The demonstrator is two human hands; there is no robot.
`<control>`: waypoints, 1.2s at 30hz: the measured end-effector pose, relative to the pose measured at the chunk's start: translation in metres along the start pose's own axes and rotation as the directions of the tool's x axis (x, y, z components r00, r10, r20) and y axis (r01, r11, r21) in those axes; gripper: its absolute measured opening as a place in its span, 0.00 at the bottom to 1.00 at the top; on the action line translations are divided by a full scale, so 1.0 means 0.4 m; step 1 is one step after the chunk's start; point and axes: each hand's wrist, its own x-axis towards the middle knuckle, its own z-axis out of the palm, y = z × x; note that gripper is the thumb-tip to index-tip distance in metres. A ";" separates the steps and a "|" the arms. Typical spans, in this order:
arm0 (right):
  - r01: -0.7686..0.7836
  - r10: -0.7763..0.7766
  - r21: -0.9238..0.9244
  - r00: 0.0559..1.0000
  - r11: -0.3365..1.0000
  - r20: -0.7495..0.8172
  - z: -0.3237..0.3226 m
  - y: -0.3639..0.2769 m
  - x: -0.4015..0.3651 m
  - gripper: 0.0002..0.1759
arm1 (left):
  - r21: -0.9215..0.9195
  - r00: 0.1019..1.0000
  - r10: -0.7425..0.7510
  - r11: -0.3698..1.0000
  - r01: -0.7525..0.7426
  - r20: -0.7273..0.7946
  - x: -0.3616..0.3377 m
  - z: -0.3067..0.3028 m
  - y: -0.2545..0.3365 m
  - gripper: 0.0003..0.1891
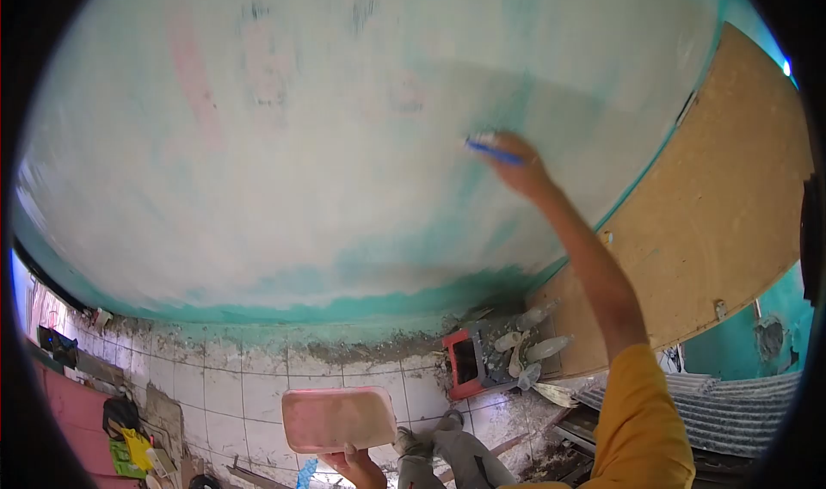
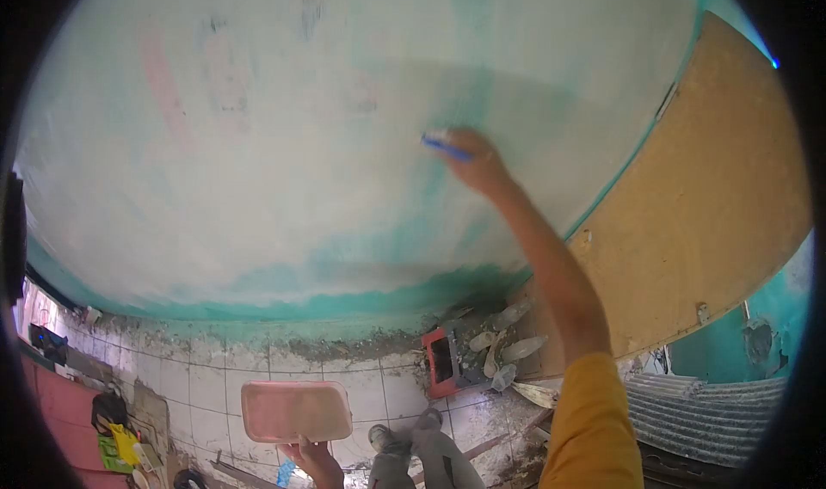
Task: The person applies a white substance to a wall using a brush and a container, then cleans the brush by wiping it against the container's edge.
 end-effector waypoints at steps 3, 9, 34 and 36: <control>-0.251 0.252 -0.062 0.968 0.966 -0.004 -0.201 0.065 0.210 0.13 | 0.001 0.998 -0.028 1.000 0.028 -0.051 -0.002 0.018 0.033 0.41; -0.117 0.020 -0.311 0.954 0.943 -0.298 -0.376 0.030 0.359 0.13 | -0.072 0.996 0.073 0.995 -0.069 0.055 -0.015 0.055 0.069 0.38; -0.097 -0.008 -0.283 0.937 0.954 -0.348 0.032 -0.051 -0.014 0.12 | -0.025 1.000 -0.030 0.999 0.030 0.003 -0.068 0.069 -0.169 0.41; -0.301 0.258 -0.288 0.949 0.909 -0.179 0.180 -0.103 -0.187 0.15 | -0.016 1.000 0.009 1.000 -0.009 -0.006 -0.063 0.056 -0.189 0.42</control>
